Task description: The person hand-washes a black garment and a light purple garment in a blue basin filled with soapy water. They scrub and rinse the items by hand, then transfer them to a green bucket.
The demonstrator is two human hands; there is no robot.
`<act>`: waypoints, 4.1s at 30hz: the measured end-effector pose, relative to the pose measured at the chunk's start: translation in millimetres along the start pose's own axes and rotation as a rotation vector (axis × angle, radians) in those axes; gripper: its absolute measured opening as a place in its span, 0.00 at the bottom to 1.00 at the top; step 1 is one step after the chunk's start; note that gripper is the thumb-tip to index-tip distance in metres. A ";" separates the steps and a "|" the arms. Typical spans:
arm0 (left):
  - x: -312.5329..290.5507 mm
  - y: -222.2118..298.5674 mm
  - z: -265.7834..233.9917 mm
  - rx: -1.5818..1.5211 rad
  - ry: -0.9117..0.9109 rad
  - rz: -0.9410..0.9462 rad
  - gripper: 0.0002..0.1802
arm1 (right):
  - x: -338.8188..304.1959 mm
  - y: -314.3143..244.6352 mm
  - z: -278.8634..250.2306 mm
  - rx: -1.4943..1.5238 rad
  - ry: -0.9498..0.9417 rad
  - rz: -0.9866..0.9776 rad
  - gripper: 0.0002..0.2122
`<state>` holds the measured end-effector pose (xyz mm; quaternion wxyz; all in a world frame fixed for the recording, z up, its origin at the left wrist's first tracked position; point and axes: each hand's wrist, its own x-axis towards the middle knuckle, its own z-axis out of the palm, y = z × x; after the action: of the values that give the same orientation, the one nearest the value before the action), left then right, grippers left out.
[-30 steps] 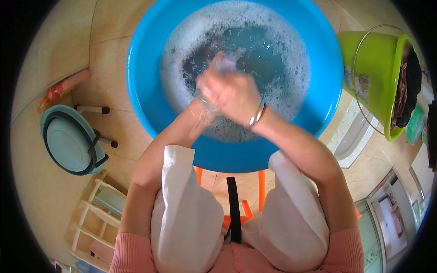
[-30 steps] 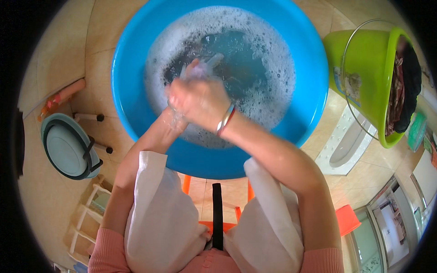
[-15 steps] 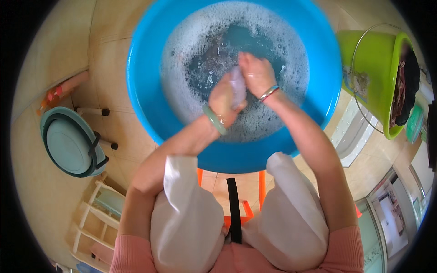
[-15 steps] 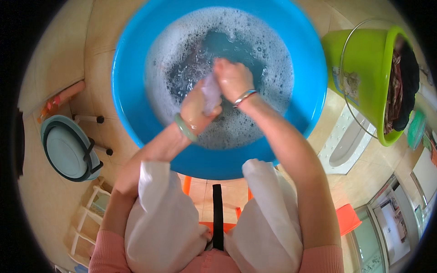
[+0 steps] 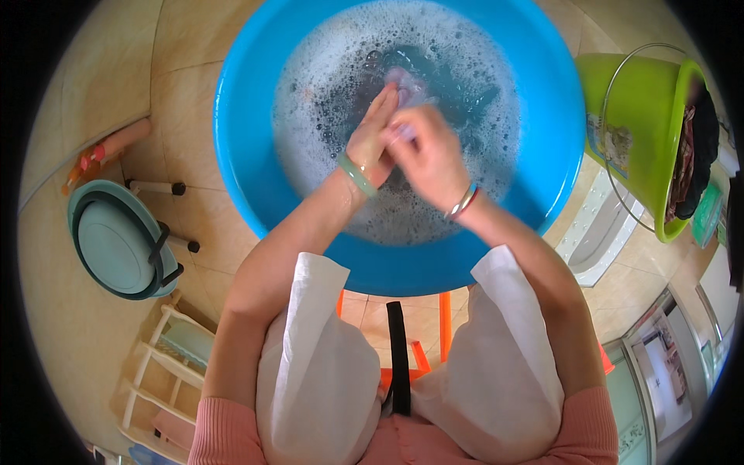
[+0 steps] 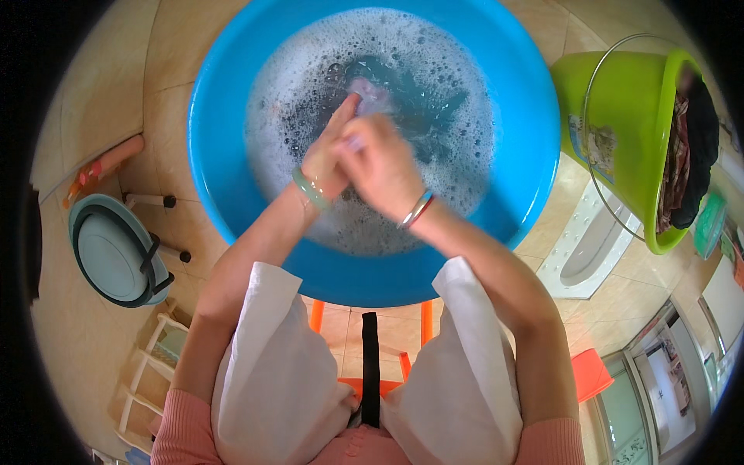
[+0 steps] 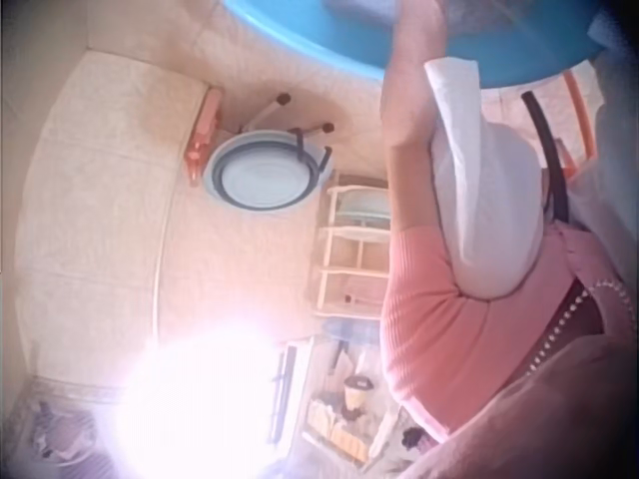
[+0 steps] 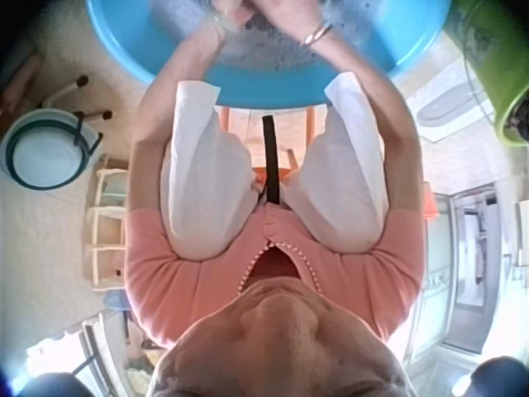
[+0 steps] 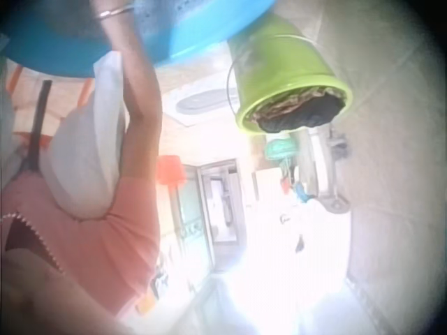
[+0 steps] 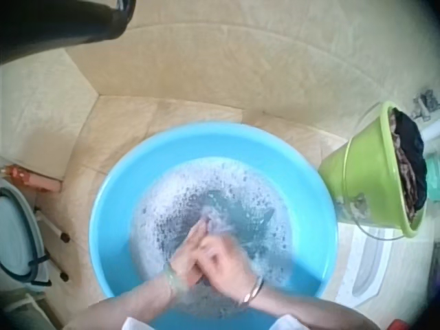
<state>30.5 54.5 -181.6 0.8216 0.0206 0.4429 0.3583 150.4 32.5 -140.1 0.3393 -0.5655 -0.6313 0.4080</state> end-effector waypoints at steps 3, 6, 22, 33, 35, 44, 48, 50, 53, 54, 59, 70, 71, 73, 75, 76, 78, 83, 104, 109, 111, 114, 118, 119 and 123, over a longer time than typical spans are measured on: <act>4.2 22.4 -2.8 0.020 -0.185 -0.132 0.25 | -11.2 -56.7 11.1 0.078 -0.112 -0.115 0.10; 8.2 20.6 -22.7 -0.258 -0.402 -0.333 0.20 | -2.2 -60.5 16.3 -0.145 -0.029 -0.391 0.08; -10.8 -7.9 -7.9 -0.191 0.229 -0.145 0.14 | 26.1 12.9 9.2 -0.491 -0.164 -0.020 0.09; -4.1 22.4 9.3 0.024 0.185 -0.053 0.29 | 6.2 86.1 -25.4 -0.538 -0.084 0.228 0.09; 0.9 15.7 13.9 0.070 0.115 -0.071 0.29 | 4.9 96.7 -20.2 -0.398 0.085 0.255 0.08; -8.0 19.4 19.1 -0.006 0.071 -0.067 0.17 | -1.0 -55.6 14.1 -0.083 -0.037 -0.290 0.05; -16.6 1.2 29.1 -0.027 0.004 -0.121 0.08 | 51.8 20.3 -9.6 -0.335 0.054 -0.006 0.07; -8.3 0.7 28.7 -0.048 -0.048 -0.188 0.07 | 50.2 43.7 -12.4 -0.378 0.131 0.082 0.11; -4.4 1.8 12.0 -0.087 -0.054 -0.193 0.07 | 32.6 10.8 -3.5 -0.323 0.092 0.054 0.09; -1.2 -4.0 6.3 -0.111 0.030 -0.143 0.07 | 16.4 -2.6 8.5 -0.167 0.100 -0.115 0.06; -2.2 -24.9 -13.8 -0.287 -0.176 -0.159 0.11 | 17.0 1.3 15.6 -0.205 0.026 -0.172 0.06; 0.3 18.7 -5.5 0.010 0.144 -0.061 0.26 | 2.1 100.8 -22.5 -0.424 0.078 0.157 0.11; 0.1 13.9 1.0 -0.003 0.162 -0.074 0.25 | -2.4 108.6 -23.0 -0.418 0.091 0.176 0.11; 4.4 9.4 2.9 0.010 0.145 -0.115 0.23 | -2.1 81.7 -12.1 -0.242 0.154 0.120 0.08; 12.2 6.4 -7.1 0.060 0.074 -0.176 0.23 | -0.2 15.7 -2.3 -0.020 0.034 0.008 0.06; 11.3 10.6 -19.4 -0.089 -0.065 -0.267 0.19 | -3.3 -14.3 1.8 0.031 -0.017 -0.070 0.05; 4.8 16.4 3.2 -0.036 -0.054 -0.248 0.15 | -12.9 -59.2 6.2 0.133 -0.108 -0.073 0.07; -2.0 -14.4 -2.1 0.630 -0.114 0.402 0.12 | 22.7 -5.0 16.8 -0.345 0.118 -0.443 0.07; -5.7 32.2 26.2 0.452 0.294 0.128 0.19 | 27.4 70.0 -63.2 0.828 0.014 0.853 0.21; -2.8 11.1 1.7 1.058 0.266 0.682 0.18 | 5.6 46.7 -73.8 1.143 -0.107 0.683 0.19; -18.6 14.1 30.5 1.277 0.270 0.571 0.19 | 5.5 30.9 -72.3 1.150 -0.051 0.693 0.17; -15.2 17.3 35.3 0.914 0.135 0.425 0.16 | 6.1 19.5 -67.4 1.022 -0.010 0.673 0.16; -17.4 25.8 37.5 0.617 0.115 0.275 0.14 | 4.7 19.0 -64.5 0.680 0.102 0.652 0.13; -17.1 25.5 37.5 0.566 0.107 0.231 0.14 | 3.7 21.3 -64.4 0.596 0.140 0.637 0.12; -20.0 26.3 38.6 0.421 0.068 0.154 0.16 | 4.3 29.1 -62.5 0.489 0.179 0.540 0.09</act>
<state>37.2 72.8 -134.6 0.7541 0.2135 0.5323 0.3201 218.2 45.7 -139.0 0.3985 -0.6472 -0.3111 0.5705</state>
